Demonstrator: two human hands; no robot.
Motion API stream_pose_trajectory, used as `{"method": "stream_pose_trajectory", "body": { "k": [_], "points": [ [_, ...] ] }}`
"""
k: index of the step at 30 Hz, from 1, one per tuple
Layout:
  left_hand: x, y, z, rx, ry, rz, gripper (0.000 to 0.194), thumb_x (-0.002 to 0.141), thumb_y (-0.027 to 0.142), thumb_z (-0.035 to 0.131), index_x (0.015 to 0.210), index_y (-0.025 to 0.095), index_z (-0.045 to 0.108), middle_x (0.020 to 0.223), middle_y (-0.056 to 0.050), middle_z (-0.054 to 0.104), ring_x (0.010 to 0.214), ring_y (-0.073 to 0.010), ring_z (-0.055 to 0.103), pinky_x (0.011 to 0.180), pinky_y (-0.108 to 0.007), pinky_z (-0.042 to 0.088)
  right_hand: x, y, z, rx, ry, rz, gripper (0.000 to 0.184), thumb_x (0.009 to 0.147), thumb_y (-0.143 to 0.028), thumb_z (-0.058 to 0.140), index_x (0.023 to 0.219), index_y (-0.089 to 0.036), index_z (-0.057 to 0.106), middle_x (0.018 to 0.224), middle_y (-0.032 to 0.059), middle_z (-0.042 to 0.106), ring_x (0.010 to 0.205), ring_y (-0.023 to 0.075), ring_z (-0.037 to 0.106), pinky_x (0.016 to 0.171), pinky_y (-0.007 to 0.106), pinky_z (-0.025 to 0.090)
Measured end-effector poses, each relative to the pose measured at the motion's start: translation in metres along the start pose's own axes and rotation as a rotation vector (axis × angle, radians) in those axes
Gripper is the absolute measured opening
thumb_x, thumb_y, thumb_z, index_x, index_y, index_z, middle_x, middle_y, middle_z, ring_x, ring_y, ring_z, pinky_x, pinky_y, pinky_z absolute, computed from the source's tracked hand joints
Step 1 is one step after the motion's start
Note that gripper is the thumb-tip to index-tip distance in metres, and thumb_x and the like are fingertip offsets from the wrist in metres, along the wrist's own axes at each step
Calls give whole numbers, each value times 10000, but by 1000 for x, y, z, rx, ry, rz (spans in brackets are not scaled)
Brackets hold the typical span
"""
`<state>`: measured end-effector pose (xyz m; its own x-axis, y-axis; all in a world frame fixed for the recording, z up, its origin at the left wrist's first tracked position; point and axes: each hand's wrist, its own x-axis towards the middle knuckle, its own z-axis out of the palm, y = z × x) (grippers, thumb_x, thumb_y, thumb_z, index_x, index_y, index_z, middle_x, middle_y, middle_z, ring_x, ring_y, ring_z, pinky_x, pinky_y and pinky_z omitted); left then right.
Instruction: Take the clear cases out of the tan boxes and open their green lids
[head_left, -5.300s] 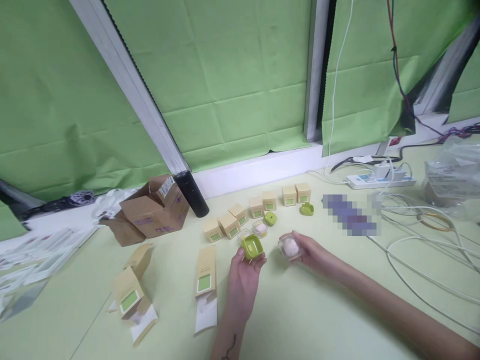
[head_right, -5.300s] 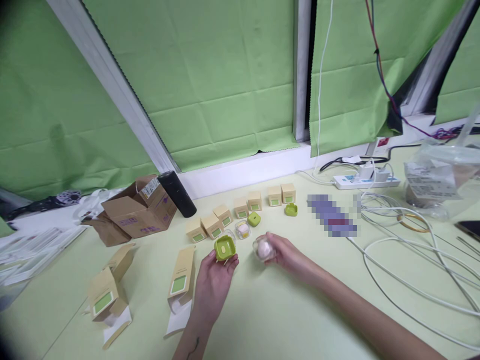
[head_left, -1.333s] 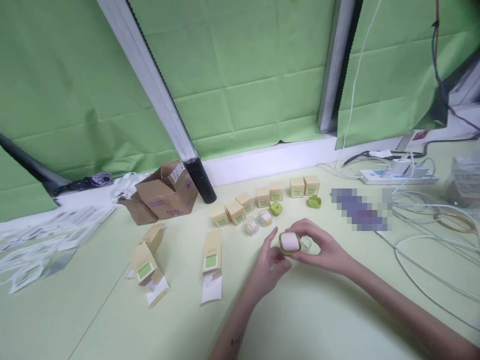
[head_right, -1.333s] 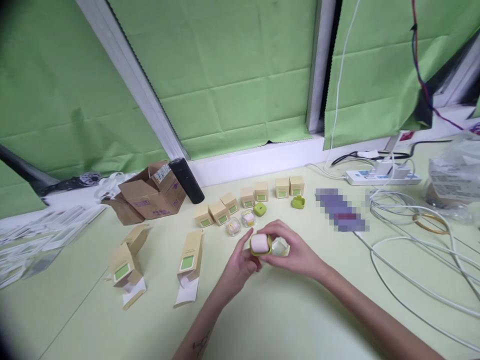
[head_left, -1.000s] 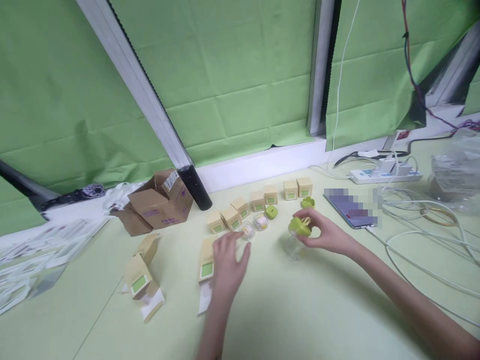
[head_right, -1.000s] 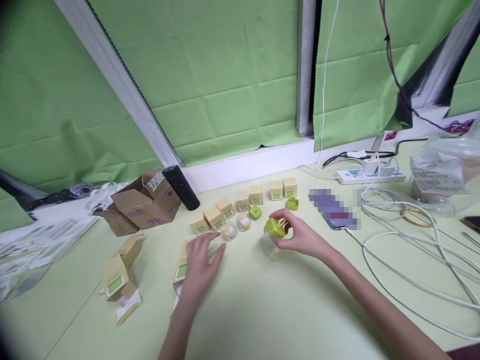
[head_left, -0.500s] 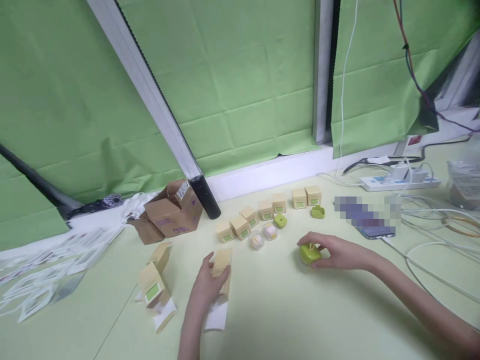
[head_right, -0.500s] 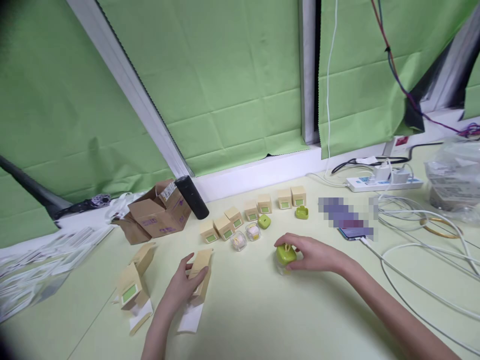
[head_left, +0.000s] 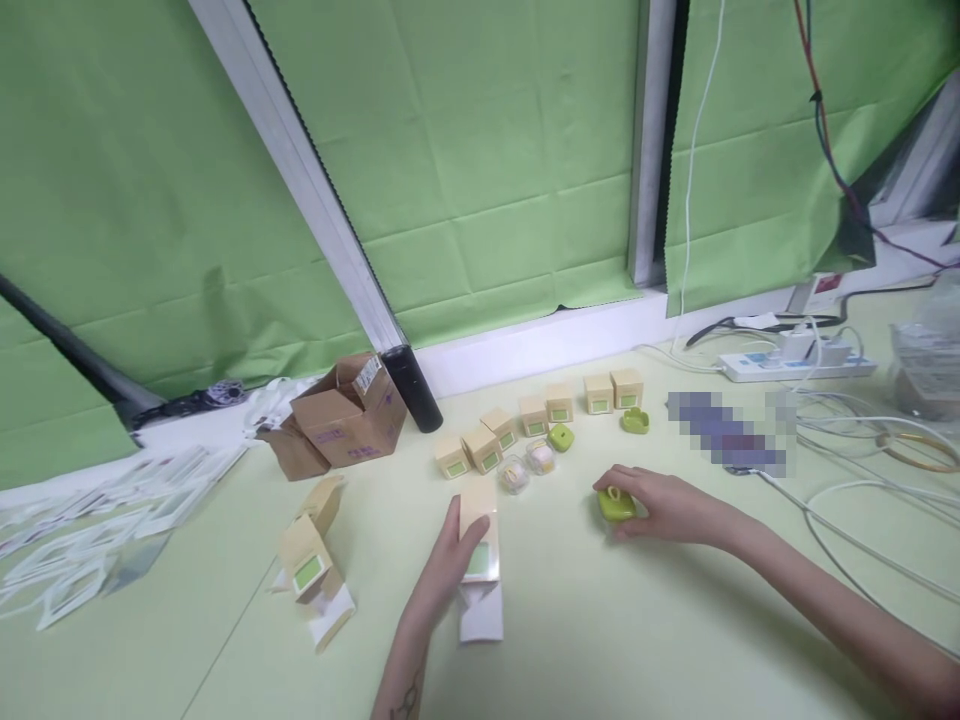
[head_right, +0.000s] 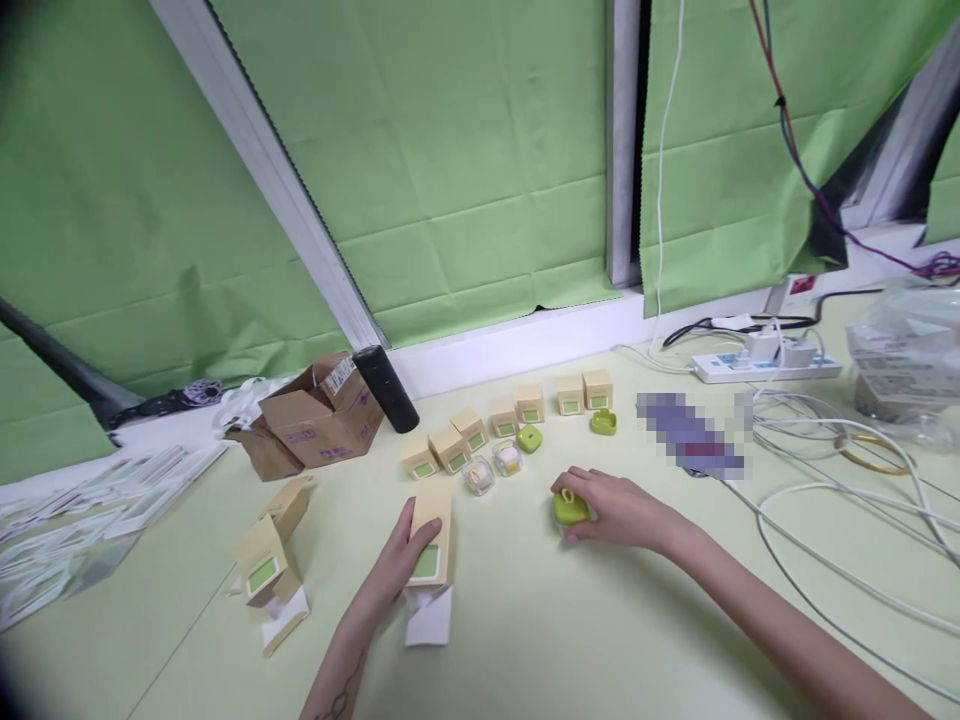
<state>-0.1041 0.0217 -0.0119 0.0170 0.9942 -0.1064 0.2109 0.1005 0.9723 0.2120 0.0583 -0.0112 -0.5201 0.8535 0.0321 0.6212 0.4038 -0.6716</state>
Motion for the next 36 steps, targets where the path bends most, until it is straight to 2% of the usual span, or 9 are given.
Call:
{"method": "stream_pose_trajectory", "body": {
  "k": [5, 10, 14, 22, 28, 30, 32, 34, 36],
  "points": [
    [0, 16, 48, -389, -199, 41, 401, 752, 392, 668, 1008, 250, 393, 1067, -26, 566, 961, -200, 590, 815, -314, 461, 7, 6, 13, 157, 57, 55, 437, 626, -304, 712, 1034, -268, 561, 917, 27, 638, 838, 270, 587, 743, 394, 442],
    [4, 7, 91, -376, -372, 31, 470, 735, 417, 702, 948, 246, 320, 939, 3, 531, 760, -135, 575, 656, -261, 462, 20, -9, 26, 491, 209, 116, 526, 809, -496, 528, 1243, -254, 354, 1160, 79, 565, 993, 227, 591, 801, 366, 490],
    [4, -7, 105, -355, -335, 31, 414, 795, 472, 620, 987, 214, 358, 1082, -50, 492, 850, -136, 573, 722, -270, 466, 19, -22, 34, 698, 132, 145, 459, 870, -569, 407, 1191, -241, 385, 1067, 70, 629, 924, 199, 641, 749, 336, 511],
    [0, -20, 112, -408, -247, -5, 492, 755, 473, 662, 1098, 190, 451, 1159, -106, 537, 833, -174, 601, 688, -294, 479, 11, -19, 36, 729, -30, 174, 434, 740, -571, 619, 944, -193, 557, 902, 43, 648, 851, 220, 596, 713, 330, 465],
    [4, -20, 120, -499, -140, -46, 414, 760, 452, 663, 1032, 181, 507, 990, -97, 655, 863, -217, 633, 720, -309, 480, 10, -20, 44, 705, -82, 184, 606, 894, -624, 308, 1100, -139, 605, 986, 101, 659, 938, 253, 598, 886, 439, 449],
    [5, -19, 117, -539, -78, -46, 416, 755, 459, 665, 1037, 190, 520, 1013, -97, 669, 876, -225, 641, 732, -311, 484, 5, -18, 46, 611, 30, 109, 638, 915, -624, 240, 1266, -156, 493, 1163, 135, 587, 1089, 258, 551, 955, 449, 427],
    [7, -18, 111, -585, 14, -38, 432, 768, 473, 645, 1081, 208, 512, 1083, -91, 661, 929, -226, 639, 766, -306, 485, -3, -15, 48, 384, 156, -91, 742, 825, -695, 408, 1371, -195, 361, 1334, 162, 439, 1238, 288, 437, 989, 463, 409],
    [10, -18, 104, -628, 98, -26, 453, 785, 484, 619, 1133, 223, 491, 1157, -86, 641, 987, -225, 628, 803, -303, 482, -10, -14, 51, 76, 172, -367, 892, 654, -698, 642, 1368, -235, 375, 1373, 166, 379, 1269, 327, 389, 978, 465, 419],
    [12, -17, 97, -655, 150, -14, 455, 794, 483, 608, 1151, 227, 489, 1188, -83, 631, 1019, -225, 621, 830, -305, 479, -14, -15, 58, -203, 122, -632, 770, 650, -591, 728, 1298, -256, 482, 1287, 153, 475, 1158, 308, 493, 914, 429, 464]
  ]
}}
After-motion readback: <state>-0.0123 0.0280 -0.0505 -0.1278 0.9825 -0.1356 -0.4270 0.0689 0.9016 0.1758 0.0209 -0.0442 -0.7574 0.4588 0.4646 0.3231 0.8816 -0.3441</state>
